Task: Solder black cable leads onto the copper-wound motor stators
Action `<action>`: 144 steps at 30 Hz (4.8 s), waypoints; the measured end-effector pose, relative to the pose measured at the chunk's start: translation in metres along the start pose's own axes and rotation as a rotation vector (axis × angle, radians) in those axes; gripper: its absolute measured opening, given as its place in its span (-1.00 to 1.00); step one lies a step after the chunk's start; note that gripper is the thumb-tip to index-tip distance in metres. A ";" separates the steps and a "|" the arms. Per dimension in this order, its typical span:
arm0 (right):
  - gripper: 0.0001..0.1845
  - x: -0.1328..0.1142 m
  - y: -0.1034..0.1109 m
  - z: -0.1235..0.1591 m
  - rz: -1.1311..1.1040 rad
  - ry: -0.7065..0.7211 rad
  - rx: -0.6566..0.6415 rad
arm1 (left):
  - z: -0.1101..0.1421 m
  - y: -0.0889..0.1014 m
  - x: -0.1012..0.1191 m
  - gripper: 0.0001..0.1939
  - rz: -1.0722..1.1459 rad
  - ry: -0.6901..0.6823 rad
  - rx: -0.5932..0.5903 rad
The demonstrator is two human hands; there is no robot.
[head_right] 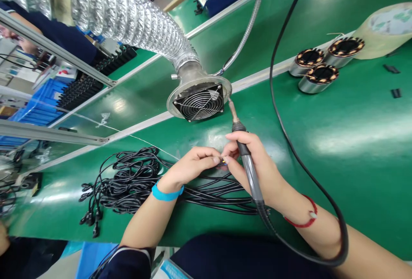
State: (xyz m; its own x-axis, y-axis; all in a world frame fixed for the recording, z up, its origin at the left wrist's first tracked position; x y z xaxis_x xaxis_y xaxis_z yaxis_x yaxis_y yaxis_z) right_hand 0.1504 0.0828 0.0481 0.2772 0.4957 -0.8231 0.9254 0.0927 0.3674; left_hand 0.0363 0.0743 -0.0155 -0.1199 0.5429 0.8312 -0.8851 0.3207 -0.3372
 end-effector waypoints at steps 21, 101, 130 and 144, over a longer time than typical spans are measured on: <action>-0.73 -0.011 0.057 0.034 0.473 0.118 0.270 | -0.016 0.028 0.032 -0.92 -0.362 -0.384 0.437; -0.75 -0.016 0.041 0.029 0.495 0.150 0.126 | -0.017 0.020 0.037 -0.87 -0.533 -0.565 0.432; -0.54 0.005 0.024 0.002 0.562 0.007 0.069 | -0.019 0.022 0.035 -0.88 -0.536 -0.501 0.452; -0.48 0.026 0.011 0.011 0.523 -0.002 0.035 | -0.018 0.022 0.036 -0.89 -0.507 -0.504 0.436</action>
State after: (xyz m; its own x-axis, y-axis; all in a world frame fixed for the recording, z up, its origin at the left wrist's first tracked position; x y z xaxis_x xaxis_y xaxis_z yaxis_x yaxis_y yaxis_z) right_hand 0.1704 0.0874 0.0254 0.7047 0.4664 -0.5346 0.6716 -0.1954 0.7147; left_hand 0.0206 0.1149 -0.0013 0.2445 -0.0313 0.9691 -0.9682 0.0472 0.2458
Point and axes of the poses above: each hand's wrist, its own z-axis away from the middle knuckle, its own y-axis out of the back of the hand, x = y × z, the point moved 10 cm from there along -z, towards the middle knuckle, and after that the axes turned 13 degrees about z, right-handed, at the moved point
